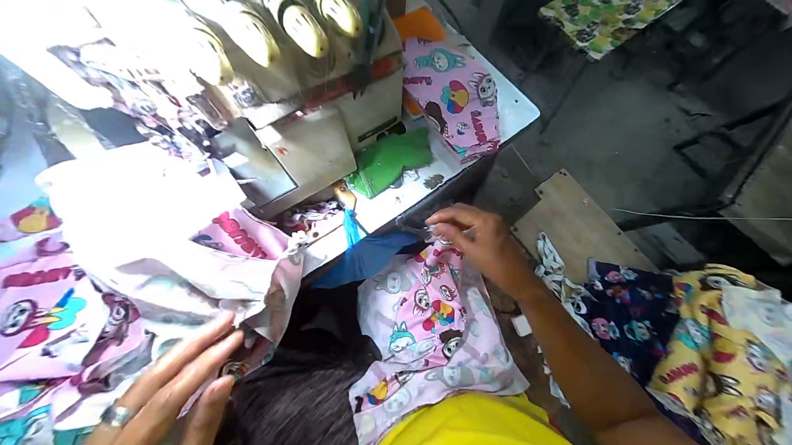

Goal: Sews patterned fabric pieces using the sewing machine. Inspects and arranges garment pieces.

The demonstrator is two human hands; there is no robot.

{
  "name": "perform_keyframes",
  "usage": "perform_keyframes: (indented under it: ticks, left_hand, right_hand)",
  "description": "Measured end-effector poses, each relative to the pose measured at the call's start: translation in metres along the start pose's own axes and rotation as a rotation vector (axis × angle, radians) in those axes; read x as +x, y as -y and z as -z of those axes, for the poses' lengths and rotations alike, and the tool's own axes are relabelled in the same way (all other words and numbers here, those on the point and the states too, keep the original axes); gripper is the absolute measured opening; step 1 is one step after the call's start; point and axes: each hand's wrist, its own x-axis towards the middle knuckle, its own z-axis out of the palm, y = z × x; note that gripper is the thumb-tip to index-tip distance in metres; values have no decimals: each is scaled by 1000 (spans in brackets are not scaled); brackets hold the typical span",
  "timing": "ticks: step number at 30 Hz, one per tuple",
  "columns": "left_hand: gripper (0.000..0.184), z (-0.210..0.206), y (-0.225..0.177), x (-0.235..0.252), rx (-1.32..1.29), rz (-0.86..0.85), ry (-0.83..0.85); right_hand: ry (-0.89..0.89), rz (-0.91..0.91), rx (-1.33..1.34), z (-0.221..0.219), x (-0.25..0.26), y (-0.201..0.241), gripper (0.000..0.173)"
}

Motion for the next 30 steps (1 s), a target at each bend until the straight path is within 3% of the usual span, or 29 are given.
perform_keyframes:
  ticks: [5,10,13,16,20,22,26,28,30]
  left_hand:
    - [27,-3,9,-44,-200,121,16]
    - [27,-21,10,-58,-251,186,7]
    - [27,-29,9,-56,-227,179,43]
    - [28,-37,6,-52,-189,171,77]
    - [28,-41,3,-51,-148,181,110]
    - [29,-43,3,-51,-141,180,126]
    - [28,-47,2,-50,-144,178,160]
    - [28,-49,2,-50,-130,177,170]
    - [29,-49,3,-50,-112,179,184]
  right_hand:
    - [-38,-94,-199,34,-18,-31,14]
    - [-4,-84,-253,27,-23,-42,15]
    - [21,-59,-345,18,-23,-45,26]
    - [-24,-14,-394,14,-24,-48,11]
    - [-48,41,-401,19,-29,-41,12]
    - [96,46,-349,22,-37,-29,13]
    - [736,-80,-73,14,-67,-6,15]
    - [969,-120,28,7,-76,-6,16]
    - [978,-156,8,7,-75,-7,20]
